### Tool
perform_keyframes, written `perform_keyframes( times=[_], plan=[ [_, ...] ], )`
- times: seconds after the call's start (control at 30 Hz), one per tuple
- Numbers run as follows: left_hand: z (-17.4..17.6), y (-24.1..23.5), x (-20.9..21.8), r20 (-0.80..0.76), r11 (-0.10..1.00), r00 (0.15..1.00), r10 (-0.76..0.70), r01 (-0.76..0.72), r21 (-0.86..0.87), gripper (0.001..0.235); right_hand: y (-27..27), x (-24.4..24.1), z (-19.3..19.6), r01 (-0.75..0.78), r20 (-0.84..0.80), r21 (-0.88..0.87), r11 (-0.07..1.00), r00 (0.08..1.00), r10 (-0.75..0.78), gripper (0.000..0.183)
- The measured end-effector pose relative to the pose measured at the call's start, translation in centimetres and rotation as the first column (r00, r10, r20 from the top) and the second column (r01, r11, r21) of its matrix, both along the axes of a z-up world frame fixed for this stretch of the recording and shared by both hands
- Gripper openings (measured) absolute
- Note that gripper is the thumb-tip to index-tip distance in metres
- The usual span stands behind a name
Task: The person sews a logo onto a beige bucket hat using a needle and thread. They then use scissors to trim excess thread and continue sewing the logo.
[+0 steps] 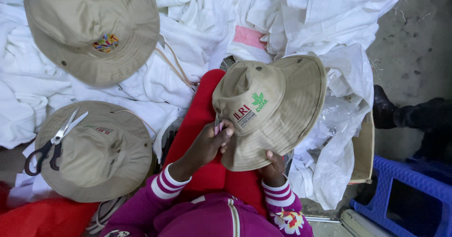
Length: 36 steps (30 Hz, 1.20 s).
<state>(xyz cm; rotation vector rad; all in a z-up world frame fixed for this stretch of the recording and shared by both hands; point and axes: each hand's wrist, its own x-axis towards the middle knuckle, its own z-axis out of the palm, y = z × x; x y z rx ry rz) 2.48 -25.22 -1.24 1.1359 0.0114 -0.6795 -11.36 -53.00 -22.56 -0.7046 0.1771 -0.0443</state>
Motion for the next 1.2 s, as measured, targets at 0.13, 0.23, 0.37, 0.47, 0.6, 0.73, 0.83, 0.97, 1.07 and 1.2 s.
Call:
perform_keyframes(
  times=[0.13,0.23,0.37,0.47,0.6,0.73,0.83,0.97,1.07,1.2],
  plan=[
    [3.3,0.7,0.7,0.179,0.961,0.965,-0.191,0.148,0.232,0.022,0.9,2.0,3.3,0.002,-0.026,0.024,1.0,1.0,-0.001,0.066],
    [3.7,1.0,1.0,0.192,0.907,0.914,-0.356,0.289,0.306,0.018,0.4,2.0,2.9,-0.002,-0.022,0.028,1.0,1.0,0.003,0.07],
    [4.5,0.5,1.6,0.159,0.971,0.961,-0.228,0.237,-0.04,0.014,0.2,1.9,2.5,-0.001,-0.032,0.03,1.0,0.999,0.002,0.068],
    [1.0,-1.4,0.9,0.064,0.972,0.991,0.117,-0.101,-0.212,0.02,0.1,1.6,2.5,-0.005,-0.037,0.031,0.999,0.999,0.006,0.067],
    [1.9,-1.3,1.2,0.24,0.942,0.911,0.334,-0.333,-0.047,0.027,0.0,1.3,2.3,0.013,-0.046,0.021,1.0,0.999,-0.012,0.066],
    [1.1,-1.2,0.6,0.854,0.892,0.517,0.05,-0.408,0.195,0.023,-0.3,0.5,2.3,0.015,-0.071,0.018,1.0,0.997,-0.013,0.064],
    [0.1,-1.2,0.8,0.906,0.915,0.405,-0.121,-0.309,0.261,0.029,-0.4,1.3,2.1,-0.005,-0.072,0.033,0.999,0.997,0.008,0.063],
    [1.5,-2.0,2.5,0.919,0.909,0.302,-0.253,-0.251,0.332,0.008,-0.4,1.1,2.1,0.017,-0.081,0.023,1.0,0.997,-0.015,0.061],
    [1.8,-1.7,3.0,0.906,0.905,0.275,-0.322,-0.19,0.379,0.01,-0.6,1.9,2.0,0.032,-0.083,0.009,0.999,0.996,-0.031,0.06],
    [2.8,-0.1,3.1,0.783,0.974,0.594,-0.186,0.005,0.228,0.013,-0.7,2.5,2.1,0.022,-0.085,0.032,0.999,0.996,-0.019,0.059]
  ],
)
